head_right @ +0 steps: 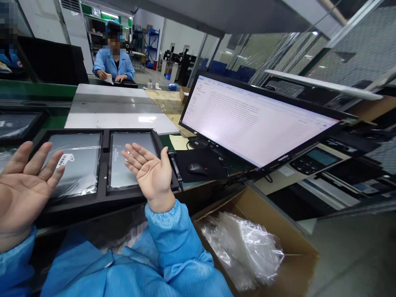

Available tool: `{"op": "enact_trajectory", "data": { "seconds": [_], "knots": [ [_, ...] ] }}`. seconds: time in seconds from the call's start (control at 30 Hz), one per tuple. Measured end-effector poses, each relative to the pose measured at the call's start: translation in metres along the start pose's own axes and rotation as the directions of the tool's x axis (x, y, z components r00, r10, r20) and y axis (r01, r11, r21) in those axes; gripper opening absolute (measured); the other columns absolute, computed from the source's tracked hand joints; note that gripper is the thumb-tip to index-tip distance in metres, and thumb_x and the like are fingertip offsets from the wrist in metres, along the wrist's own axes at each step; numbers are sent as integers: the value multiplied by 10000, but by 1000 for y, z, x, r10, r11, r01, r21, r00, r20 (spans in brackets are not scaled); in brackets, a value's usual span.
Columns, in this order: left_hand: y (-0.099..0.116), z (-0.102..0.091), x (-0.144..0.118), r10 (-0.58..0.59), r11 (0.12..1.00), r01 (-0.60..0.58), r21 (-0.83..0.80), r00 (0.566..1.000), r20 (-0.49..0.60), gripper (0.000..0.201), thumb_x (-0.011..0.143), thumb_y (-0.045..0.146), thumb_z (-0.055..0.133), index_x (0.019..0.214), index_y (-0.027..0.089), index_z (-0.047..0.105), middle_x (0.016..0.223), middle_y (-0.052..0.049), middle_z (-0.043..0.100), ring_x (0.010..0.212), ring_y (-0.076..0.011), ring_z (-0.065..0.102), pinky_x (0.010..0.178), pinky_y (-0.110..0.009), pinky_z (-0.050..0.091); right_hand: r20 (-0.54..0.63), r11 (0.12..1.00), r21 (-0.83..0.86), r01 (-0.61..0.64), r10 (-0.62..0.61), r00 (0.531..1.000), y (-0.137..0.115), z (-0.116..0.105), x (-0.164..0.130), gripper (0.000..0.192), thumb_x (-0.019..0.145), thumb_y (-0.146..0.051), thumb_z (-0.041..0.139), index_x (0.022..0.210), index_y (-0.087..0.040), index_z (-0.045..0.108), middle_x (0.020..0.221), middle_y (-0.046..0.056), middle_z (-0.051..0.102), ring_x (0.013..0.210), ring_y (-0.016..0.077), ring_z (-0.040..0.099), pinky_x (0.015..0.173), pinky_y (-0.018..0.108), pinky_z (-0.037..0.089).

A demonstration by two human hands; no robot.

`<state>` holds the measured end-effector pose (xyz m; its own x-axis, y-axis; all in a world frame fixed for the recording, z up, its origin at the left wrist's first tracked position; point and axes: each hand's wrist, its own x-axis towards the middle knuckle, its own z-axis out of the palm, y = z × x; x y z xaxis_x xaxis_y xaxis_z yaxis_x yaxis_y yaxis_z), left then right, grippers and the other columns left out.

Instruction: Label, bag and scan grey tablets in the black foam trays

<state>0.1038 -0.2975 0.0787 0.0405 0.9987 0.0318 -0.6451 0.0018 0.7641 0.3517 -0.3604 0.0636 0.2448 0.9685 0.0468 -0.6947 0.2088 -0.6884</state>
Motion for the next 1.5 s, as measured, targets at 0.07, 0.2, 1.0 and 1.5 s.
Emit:
{"op": "enact_trajectory", "data": {
  "seconds": [0.07, 0.2, 1.0, 1.5],
  "knots": [
    [0, 2, 1, -1, 1000, 1, -4, 1000, -14, 648, 991, 685, 355, 1266, 194, 676, 1397, -123, 655, 1288, -304, 640, 1187, -617, 430, 17, 998, 55, -1, 0, 1000, 1, -2, 1, 750, 1000, -758, 280, 1127, -174, 733, 1231, 152, 759, 1223, 295, 695, 1017, 462, 569],
    [2, 5, -1, -1, 1000, 1, 11, 1000, -12, 642, 996, 686, 339, 1257, 201, 668, 1386, -104, 665, 1287, -290, 640, 1243, -630, 343, 18, 996, 91, -5, 3, 1000, 3, -4, 2, 744, 1002, -756, 292, 1146, -176, 736, 1212, 146, 768, 1210, 291, 704, 1002, 460, 577],
    [9, 9, 3, -155, 970, 144, -197, 987, -41, 625, 1065, 572, 234, 997, 126, 667, 936, -107, 679, 773, -186, 639, 549, -277, 550, 72, 996, -86, 4, 2, 997, -2, 3, -5, 646, 990, -569, 629, 535, -199, 357, 370, -99, 253, 329, 43, 153, 373, 171, 236],
    [15, 2, -5, -234, 937, 260, -235, 963, 134, 416, 1096, 306, 338, 707, 197, 241, 585, 45, 253, 437, -79, 243, 386, -197, 183, 716, 302, -604, 738, -201, 668, 16, 65, -120, 491, 875, -307, 731, 533, -232, 387, 477, -57, 295, 464, 110, 302, 502, 295, 346]
  ]
}}
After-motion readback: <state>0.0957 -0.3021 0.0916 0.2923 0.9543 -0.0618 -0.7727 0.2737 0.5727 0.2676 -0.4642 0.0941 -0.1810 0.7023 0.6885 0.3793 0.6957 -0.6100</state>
